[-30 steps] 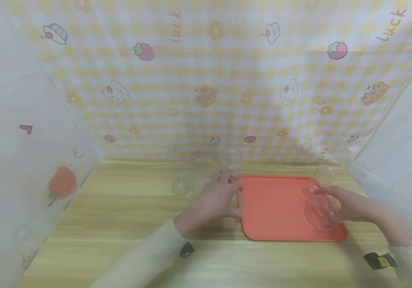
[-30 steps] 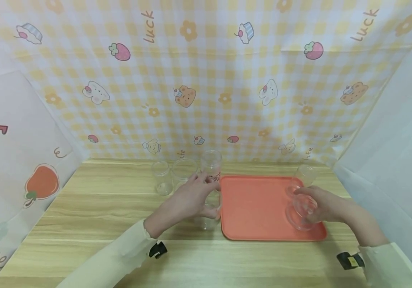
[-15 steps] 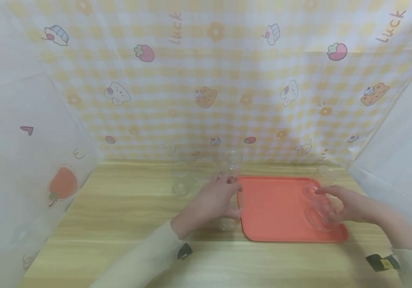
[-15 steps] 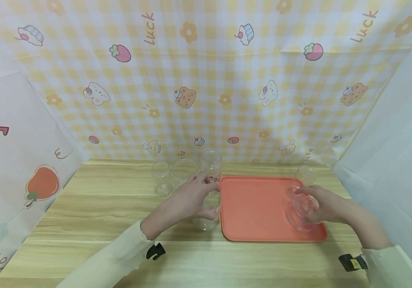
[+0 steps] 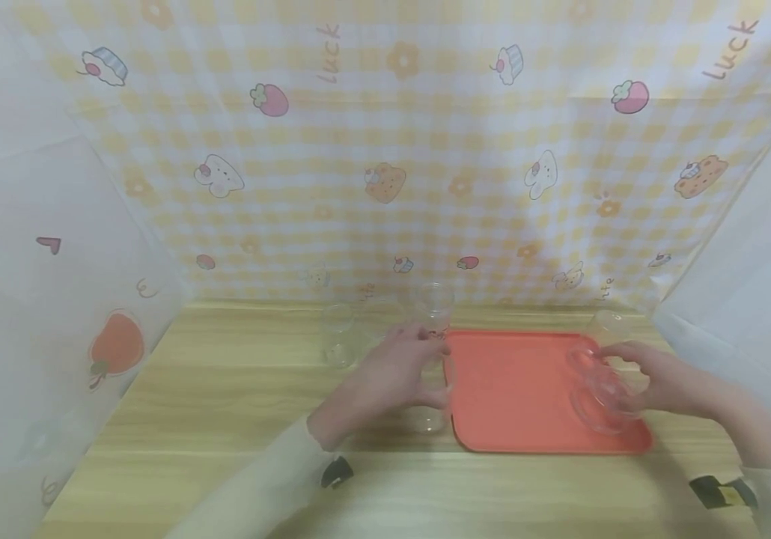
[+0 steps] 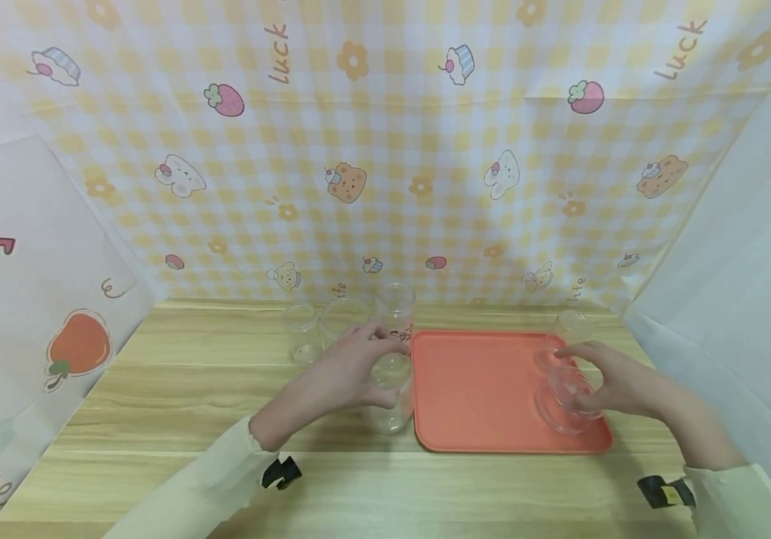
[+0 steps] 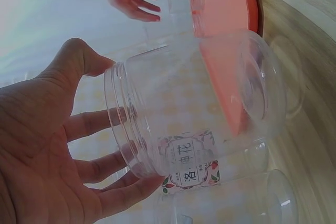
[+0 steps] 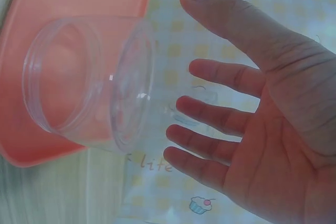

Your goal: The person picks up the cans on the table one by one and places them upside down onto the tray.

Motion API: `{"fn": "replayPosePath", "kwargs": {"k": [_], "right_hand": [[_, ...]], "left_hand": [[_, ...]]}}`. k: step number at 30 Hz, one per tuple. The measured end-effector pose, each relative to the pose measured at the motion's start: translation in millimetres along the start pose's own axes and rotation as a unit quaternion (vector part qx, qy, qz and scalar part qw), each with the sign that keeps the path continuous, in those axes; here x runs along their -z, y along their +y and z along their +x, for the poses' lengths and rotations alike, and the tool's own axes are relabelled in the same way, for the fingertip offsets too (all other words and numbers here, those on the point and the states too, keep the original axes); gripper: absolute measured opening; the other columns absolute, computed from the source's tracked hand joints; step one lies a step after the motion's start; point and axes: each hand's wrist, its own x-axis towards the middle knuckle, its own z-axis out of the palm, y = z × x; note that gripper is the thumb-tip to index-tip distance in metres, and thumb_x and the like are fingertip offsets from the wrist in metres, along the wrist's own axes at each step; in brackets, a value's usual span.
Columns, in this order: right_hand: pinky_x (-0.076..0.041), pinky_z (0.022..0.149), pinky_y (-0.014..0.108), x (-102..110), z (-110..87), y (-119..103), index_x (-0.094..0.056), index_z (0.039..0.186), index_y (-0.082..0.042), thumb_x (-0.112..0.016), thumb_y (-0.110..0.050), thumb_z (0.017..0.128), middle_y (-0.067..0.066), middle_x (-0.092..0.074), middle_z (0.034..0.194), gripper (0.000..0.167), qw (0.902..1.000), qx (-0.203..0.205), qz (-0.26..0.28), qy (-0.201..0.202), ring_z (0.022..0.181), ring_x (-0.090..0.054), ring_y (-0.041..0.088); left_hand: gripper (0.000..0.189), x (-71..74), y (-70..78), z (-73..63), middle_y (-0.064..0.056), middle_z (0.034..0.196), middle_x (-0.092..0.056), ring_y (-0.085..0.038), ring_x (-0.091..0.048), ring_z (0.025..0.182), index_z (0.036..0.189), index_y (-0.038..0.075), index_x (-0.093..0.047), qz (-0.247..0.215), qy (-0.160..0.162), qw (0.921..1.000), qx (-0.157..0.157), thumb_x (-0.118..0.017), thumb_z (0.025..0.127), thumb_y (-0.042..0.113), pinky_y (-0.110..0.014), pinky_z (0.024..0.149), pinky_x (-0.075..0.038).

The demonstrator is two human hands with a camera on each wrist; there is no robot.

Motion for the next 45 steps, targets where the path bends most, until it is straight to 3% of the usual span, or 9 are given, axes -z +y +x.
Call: {"fn": "replayPosePath", "kwargs": {"k": [3, 6, 15, 21, 25, 33, 38, 41, 45], "right_hand": [[-0.054, 0.081, 0.061, 4, -0.1, -2, -0.062, 0.128, -0.004, -0.093, -0.016, 0.072, 0.014, -0.062, 0.126, 0.065, 0.9994, -0.008, 0.032, -0.006, 0.112, -0.057, 0.047], [-0.054, 0.082, 0.061, 7, -0.8, -4, -0.062, 0.129, -0.006, -0.092, -0.018, 0.075, 0.011, -0.061, 0.128, 0.063, 0.9989, -0.018, 0.042, -0.004, 0.111, -0.057, 0.048], [-0.055, 0.085, 0.052, 9, -2.6, -7, -0.061, 0.131, -0.008, -0.090, -0.021, 0.079, 0.007, -0.059, 0.130, 0.060, 0.9983, -0.027, 0.051, -0.005, 0.113, -0.057, 0.049], [-0.056, 0.087, 0.031, 13, -4.2, -7, -0.060, 0.132, -0.009, -0.089, -0.019, 0.079, 0.013, -0.061, 0.131, 0.061, 0.9983, -0.036, 0.045, 0.010, 0.113, -0.058, 0.048], [-0.053, 0.088, 0.023, 15, -4.6, -9, -0.060, 0.133, -0.011, -0.090, -0.020, 0.078, 0.010, -0.061, 0.131, 0.062, 0.9982, -0.042, 0.039, 0.017, 0.114, -0.059, 0.037], [-0.054, 0.089, 0.026, 15, -4.1, -13, -0.061, 0.132, -0.014, -0.089, -0.019, 0.079, 0.007, -0.061, 0.131, 0.060, 0.9982, -0.038, 0.040, 0.023, 0.115, -0.058, 0.018], [-0.051, 0.091, 0.020, 15, -4.4, -15, -0.061, 0.133, -0.014, -0.088, -0.017, 0.080, 0.009, -0.059, 0.132, 0.060, 0.9972, -0.039, 0.060, 0.023, 0.115, -0.050, -0.004], [-0.050, 0.091, 0.018, 14, -4.7, -16, -0.061, 0.133, -0.012, -0.088, -0.015, 0.080, 0.010, -0.060, 0.132, 0.059, 0.9968, -0.032, 0.068, 0.027, 0.114, -0.048, -0.008], [-0.048, 0.092, 0.014, 11, -4.7, -15, -0.061, 0.132, -0.005, -0.088, -0.013, 0.081, -0.001, -0.060, 0.131, 0.058, 0.9963, -0.015, 0.074, 0.040, 0.115, -0.048, -0.009]], "left_hand": [[0.058, -0.1, -2.9, -1.3, 0.000, 0.126, -0.058, -0.024, -0.050, 0.116, 0.130, 0.021, -0.068, -0.009, 0.006, 0.9999, 0.002, -0.086, 0.077, 0.039, -0.036, 0.092, -0.050], [0.062, 0.8, -5.1, -2.4, 0.001, 0.125, -0.058, -0.023, -0.050, 0.114, 0.131, 0.022, -0.068, -0.014, 0.007, 0.9999, 0.006, -0.089, 0.075, 0.038, -0.035, 0.090, -0.050], [0.068, 7.4, -6.6, -4.3, -0.001, 0.124, -0.058, -0.023, -0.054, 0.113, 0.135, 0.022, -0.066, -0.008, 0.009, 0.9999, 0.002, -0.090, 0.074, 0.042, -0.037, 0.093, -0.049], [0.070, 12.5, -6.6, -5.5, -0.004, 0.130, -0.059, -0.025, -0.053, 0.118, 0.137, 0.023, -0.065, -0.006, 0.012, 0.9999, 0.005, -0.090, 0.074, 0.042, -0.042, 0.096, -0.049], [0.069, 14.2, -6.9, -7.3, -0.003, 0.132, -0.058, -0.025, -0.051, 0.120, 0.137, 0.025, -0.065, -0.007, 0.016, 0.9998, 0.009, -0.090, 0.074, 0.039, -0.043, 0.098, -0.048], [0.064, 16.5, -8.4, -11.2, 0.000, 0.125, -0.057, -0.021, -0.050, 0.115, 0.133, 0.024, -0.068, -0.024, 0.032, 0.9992, 0.006, -0.090, 0.074, 0.033, -0.038, 0.092, -0.050], [0.066, 18.5, -8.1, -12.9, 0.001, 0.126, -0.057, -0.022, -0.051, 0.115, 0.133, 0.021, -0.068, -0.028, 0.043, 0.9987, 0.007, -0.091, 0.072, 0.033, -0.039, 0.095, -0.049], [0.066, 18.2, -9.2, -14.4, 0.001, 0.127, -0.057, -0.020, -0.052, 0.116, 0.133, 0.021, -0.068, -0.033, 0.054, 0.9980, 0.001, -0.091, 0.071, 0.032, -0.038, 0.096, -0.049], [0.063, 16.6, -13.0, -16.5, 0.003, 0.127, -0.058, -0.018, -0.053, 0.113, 0.130, 0.022, -0.070, -0.044, 0.079, 0.9957, -0.020, -0.090, 0.071, 0.029, -0.035, 0.094, -0.049]]}}
